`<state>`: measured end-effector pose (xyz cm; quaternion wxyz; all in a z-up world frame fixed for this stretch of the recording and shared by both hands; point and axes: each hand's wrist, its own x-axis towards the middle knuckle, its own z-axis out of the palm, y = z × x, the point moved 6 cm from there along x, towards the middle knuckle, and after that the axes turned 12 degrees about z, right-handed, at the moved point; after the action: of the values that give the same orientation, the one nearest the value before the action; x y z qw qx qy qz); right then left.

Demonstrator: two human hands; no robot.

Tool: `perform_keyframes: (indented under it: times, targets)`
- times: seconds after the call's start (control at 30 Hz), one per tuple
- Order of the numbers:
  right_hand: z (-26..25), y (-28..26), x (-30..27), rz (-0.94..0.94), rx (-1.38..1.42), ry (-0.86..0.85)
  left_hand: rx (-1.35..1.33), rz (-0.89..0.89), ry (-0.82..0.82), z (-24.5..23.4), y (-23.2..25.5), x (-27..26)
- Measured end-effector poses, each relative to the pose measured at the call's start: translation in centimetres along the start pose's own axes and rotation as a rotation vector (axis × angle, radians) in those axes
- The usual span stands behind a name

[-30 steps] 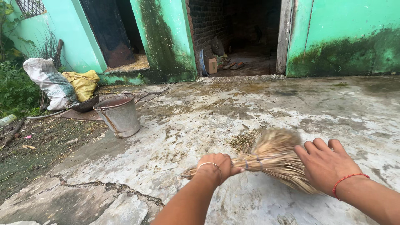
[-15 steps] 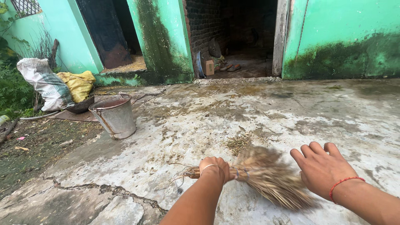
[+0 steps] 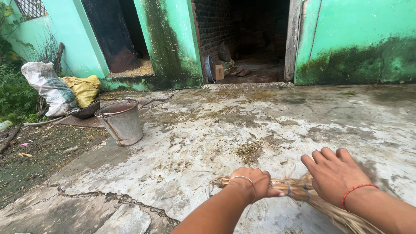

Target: The person sweeps debris from a concrete floor using a small broom and gathers it into a pile.

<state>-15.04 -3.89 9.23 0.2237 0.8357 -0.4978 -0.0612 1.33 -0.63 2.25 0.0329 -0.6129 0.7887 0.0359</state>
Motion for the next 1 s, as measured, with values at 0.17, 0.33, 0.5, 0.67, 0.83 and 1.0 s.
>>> perform_keyframes:
  times: [0.17,0.33,0.5,0.67,0.83,1.0]
  targets:
    - [0.2,-0.1,-0.1,-0.005,-0.017,0.006,0.107,0.010,-0.162,2.8,-0.7,1.2]
    - [1.8,0.9,0.5,0.019,-0.006,-0.008,0.089,-0.221,-0.177,3.5,-5.1,1.9]
    - [3.3,1.6,1.6,0.034,-0.055,-0.046,-0.007,-0.474,-0.121,1.5,-7.7,2.6]
    - [3.0,1.1,2.5,0.098,-0.001,-0.094,-0.012,-0.330,-0.165,0.4,-4.4,2.7]
    - [5.1,0.3,4.0,0.093,-0.001,-0.125,-0.154,-0.211,0.015,-0.2,-0.2,4.7]
    - [4.7,-0.9,3.7,0.019,0.047,-0.020,-0.117,-0.019,0.046,2.5,2.4,6.0]
